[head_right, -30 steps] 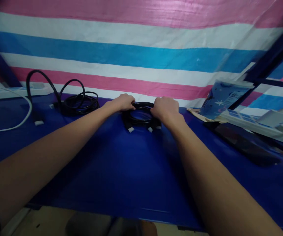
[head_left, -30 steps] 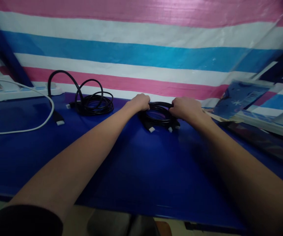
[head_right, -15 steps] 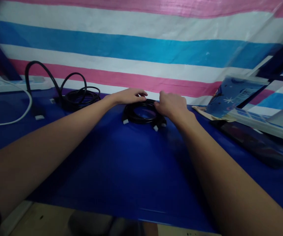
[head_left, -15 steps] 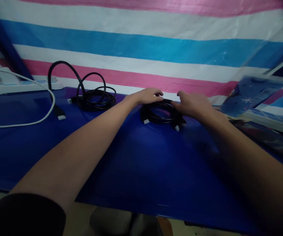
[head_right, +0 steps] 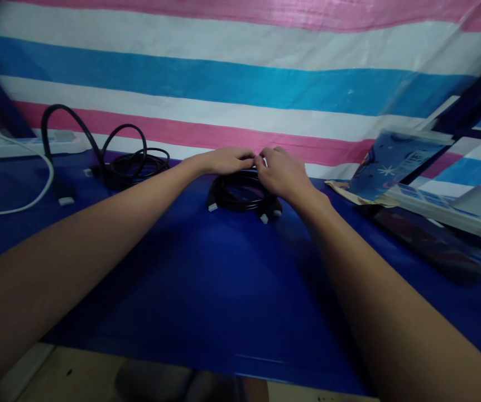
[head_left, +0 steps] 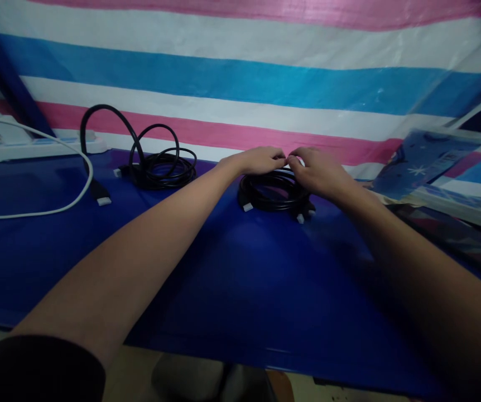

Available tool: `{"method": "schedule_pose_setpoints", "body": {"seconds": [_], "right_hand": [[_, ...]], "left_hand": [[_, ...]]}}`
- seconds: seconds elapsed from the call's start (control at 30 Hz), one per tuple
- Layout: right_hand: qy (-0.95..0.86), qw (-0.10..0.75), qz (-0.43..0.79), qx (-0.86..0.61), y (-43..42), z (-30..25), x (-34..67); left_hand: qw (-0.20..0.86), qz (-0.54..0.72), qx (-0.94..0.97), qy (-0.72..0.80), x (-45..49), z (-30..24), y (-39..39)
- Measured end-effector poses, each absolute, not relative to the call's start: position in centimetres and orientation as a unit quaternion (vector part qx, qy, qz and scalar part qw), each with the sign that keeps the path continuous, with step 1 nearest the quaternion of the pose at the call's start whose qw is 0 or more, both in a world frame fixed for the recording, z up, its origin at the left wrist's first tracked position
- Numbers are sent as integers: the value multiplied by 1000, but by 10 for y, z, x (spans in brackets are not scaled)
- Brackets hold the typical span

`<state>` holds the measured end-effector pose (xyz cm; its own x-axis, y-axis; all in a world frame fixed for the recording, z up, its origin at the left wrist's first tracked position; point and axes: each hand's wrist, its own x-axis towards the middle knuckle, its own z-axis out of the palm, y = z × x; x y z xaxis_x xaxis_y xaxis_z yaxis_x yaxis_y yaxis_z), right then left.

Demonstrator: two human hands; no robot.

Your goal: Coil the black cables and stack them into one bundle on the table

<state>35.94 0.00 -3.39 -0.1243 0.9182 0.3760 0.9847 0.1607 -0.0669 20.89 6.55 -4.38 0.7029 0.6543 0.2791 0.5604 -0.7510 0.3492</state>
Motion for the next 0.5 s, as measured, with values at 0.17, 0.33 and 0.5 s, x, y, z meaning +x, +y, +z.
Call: {"method": "schedule_pose_setpoints", "body": {"seconds": [0.17, 0.33, 0.5], "right_hand": [[-737, 244, -149, -612, -6, -30, 357], [-746, 312, -183, -559, -15, -28, 345], [-758, 381, -199, -490, -22, -28, 332]], "left_hand": [[76, 259, 891, 364, 207, -17, 56], [-37, 303, 860, 410, 189, 25, 6], [-18, 281, 774, 568, 120, 28, -90]]}}
